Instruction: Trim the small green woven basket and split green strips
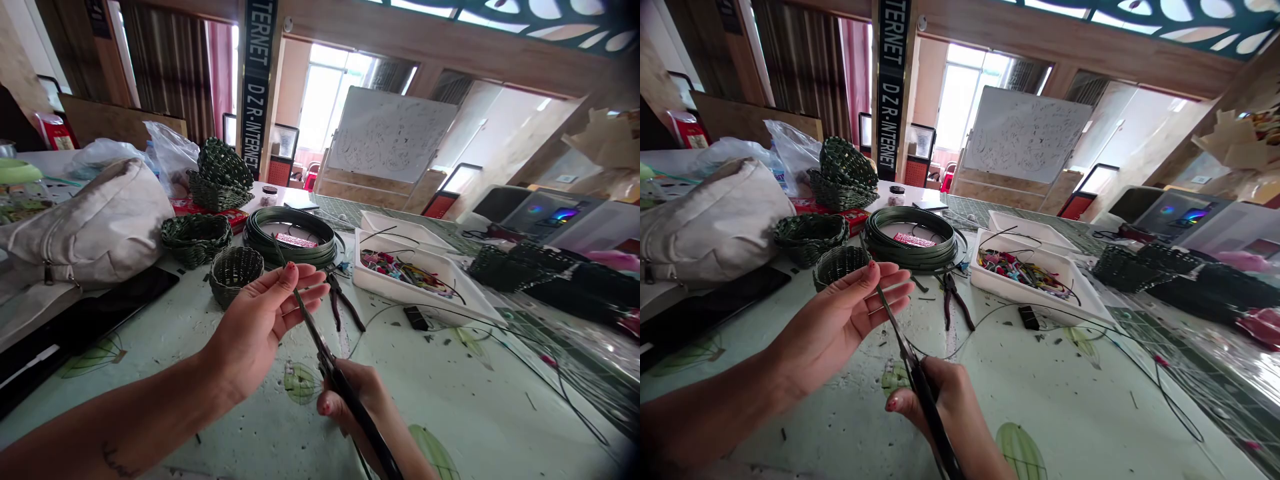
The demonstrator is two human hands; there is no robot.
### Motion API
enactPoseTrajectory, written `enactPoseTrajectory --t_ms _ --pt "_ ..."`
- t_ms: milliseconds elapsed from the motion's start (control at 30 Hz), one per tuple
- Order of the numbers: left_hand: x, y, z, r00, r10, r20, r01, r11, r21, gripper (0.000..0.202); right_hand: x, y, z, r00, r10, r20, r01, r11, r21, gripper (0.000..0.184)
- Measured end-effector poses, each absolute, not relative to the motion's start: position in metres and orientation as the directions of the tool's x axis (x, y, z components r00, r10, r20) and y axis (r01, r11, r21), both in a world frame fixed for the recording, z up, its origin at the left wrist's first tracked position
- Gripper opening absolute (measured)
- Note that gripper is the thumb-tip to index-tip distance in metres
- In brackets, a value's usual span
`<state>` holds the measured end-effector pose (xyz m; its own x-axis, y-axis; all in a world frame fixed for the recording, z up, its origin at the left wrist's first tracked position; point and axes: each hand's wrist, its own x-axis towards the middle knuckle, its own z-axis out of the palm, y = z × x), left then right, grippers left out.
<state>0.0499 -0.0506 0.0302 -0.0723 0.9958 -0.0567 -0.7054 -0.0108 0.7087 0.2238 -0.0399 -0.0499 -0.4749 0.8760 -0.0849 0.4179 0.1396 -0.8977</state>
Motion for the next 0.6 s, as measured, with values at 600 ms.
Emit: enactPoseTrajectory --t_ms 600 --pt "0.045 -0.039 0.023 -0.058 0.996 -0.062 -0.711 0.002 0.703 0.017 0.215 -0.034 -0.055 -0.437 0.895 -0.091 0.419 0.113 -0.901 0.061"
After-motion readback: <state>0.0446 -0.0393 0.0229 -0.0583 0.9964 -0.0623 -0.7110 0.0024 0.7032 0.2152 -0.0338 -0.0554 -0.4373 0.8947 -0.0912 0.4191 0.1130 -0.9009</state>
